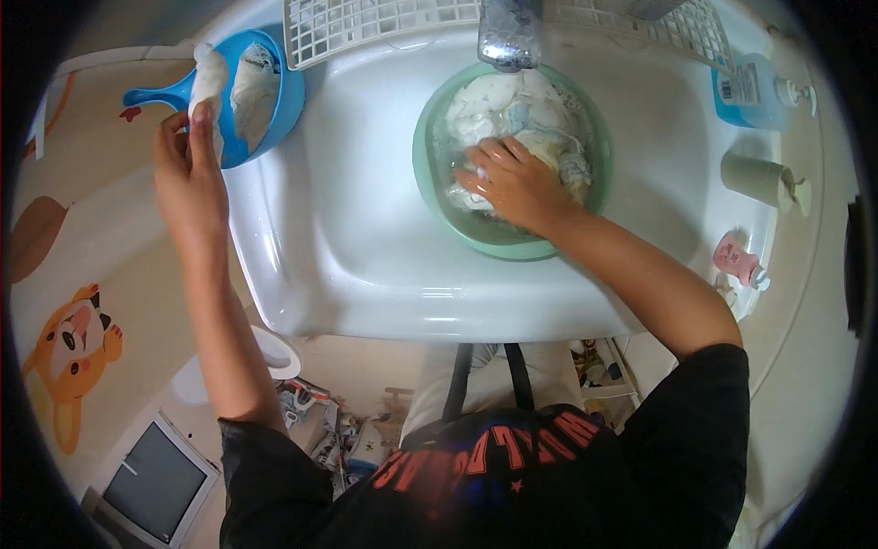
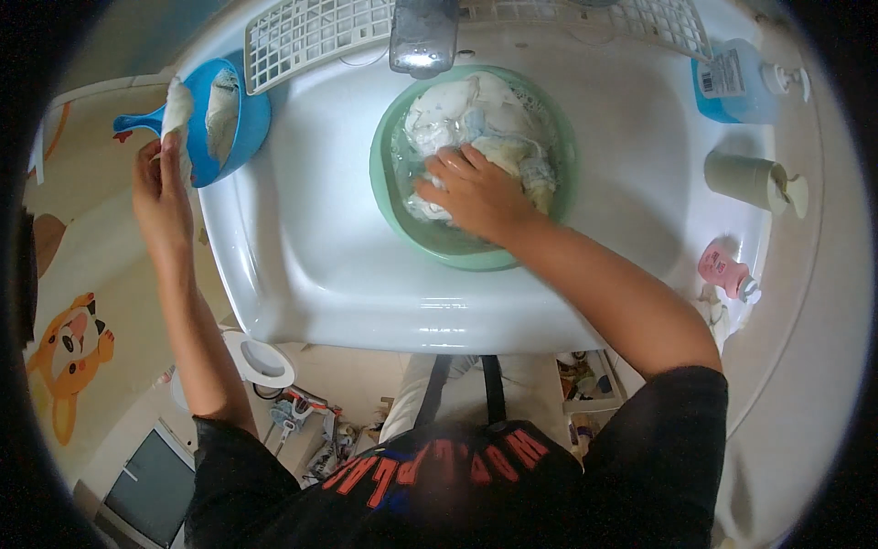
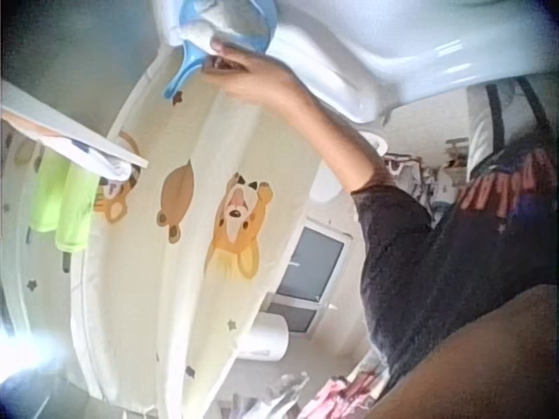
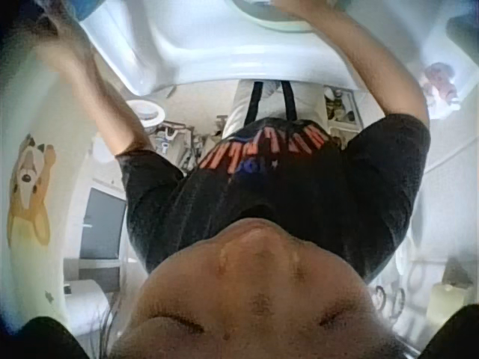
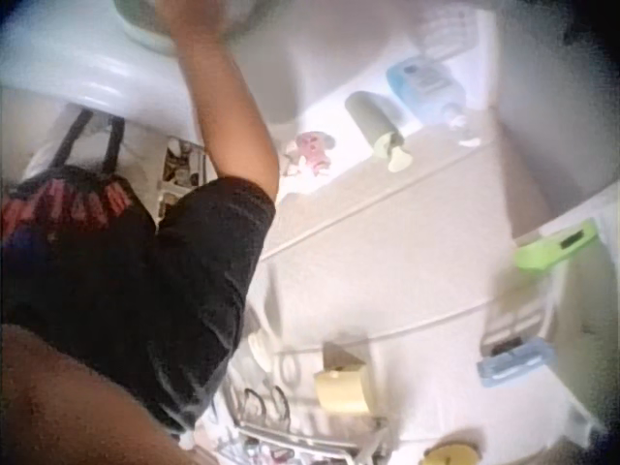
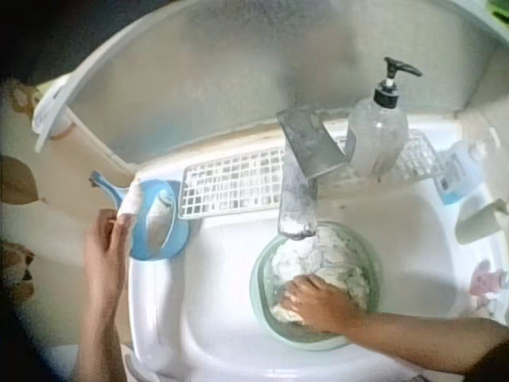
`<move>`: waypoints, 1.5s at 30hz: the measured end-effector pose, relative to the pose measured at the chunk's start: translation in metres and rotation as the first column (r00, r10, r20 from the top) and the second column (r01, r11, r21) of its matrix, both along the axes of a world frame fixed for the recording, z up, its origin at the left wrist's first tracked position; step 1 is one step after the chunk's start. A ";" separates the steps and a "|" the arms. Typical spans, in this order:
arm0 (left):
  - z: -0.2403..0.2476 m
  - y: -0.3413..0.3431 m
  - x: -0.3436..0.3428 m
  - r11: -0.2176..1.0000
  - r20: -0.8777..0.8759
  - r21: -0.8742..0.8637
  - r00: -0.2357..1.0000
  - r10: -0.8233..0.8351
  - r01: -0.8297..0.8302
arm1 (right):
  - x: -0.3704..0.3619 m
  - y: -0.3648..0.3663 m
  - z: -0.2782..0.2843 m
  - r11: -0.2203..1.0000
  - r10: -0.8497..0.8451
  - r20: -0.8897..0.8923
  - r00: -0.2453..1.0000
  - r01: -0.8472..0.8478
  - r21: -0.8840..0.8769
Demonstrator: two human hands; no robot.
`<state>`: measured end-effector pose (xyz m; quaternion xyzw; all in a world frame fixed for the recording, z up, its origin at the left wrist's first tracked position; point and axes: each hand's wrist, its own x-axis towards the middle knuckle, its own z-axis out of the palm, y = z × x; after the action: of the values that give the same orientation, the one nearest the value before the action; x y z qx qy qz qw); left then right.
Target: The person hand-washes white cloth items in a green basin within a sink by scrubbing them together, rinsing them under a faucet, and wringing them out.
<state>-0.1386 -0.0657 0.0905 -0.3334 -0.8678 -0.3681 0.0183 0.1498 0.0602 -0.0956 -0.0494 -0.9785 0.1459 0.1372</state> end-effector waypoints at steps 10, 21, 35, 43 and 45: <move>-0.007 -0.002 -0.005 0.958 -0.696 -0.281 0.700 -0.158 -0.063 | -0.016 0.037 0.053 0.867 -0.206 -0.060 0.977 0.153 -0.475; -0.067 0.004 0.121 0.892 0.052 -0.003 0.891 -0.451 0.452 | -0.008 0.014 0.022 0.992 -0.109 0.014 0.994 0.108 0.061; -0.107 0.059 0.134 0.946 0.592 0.161 0.740 -0.321 0.281 | 0.022 0.031 0.082 0.796 0.106 0.326 0.939 0.116 -0.594; -0.156 0.099 0.162 0.748 0.429 -0.253 0.764 -0.481 0.613 | 0.028 0.068 0.055 0.852 -0.254 0.043 0.966 0.244 -0.464; -0.169 0.102 0.170 0.710 0.563 -0.368 0.751 -0.344 0.601 | 0.024 0.058 0.027 0.892 -0.272 0.050 0.961 0.271 -0.361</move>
<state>0.0319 0.0363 -0.0787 -0.4463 -0.7936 -0.1736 -0.3753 0.1737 0.1185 -0.0687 -0.2101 -0.9177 0.3041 0.1456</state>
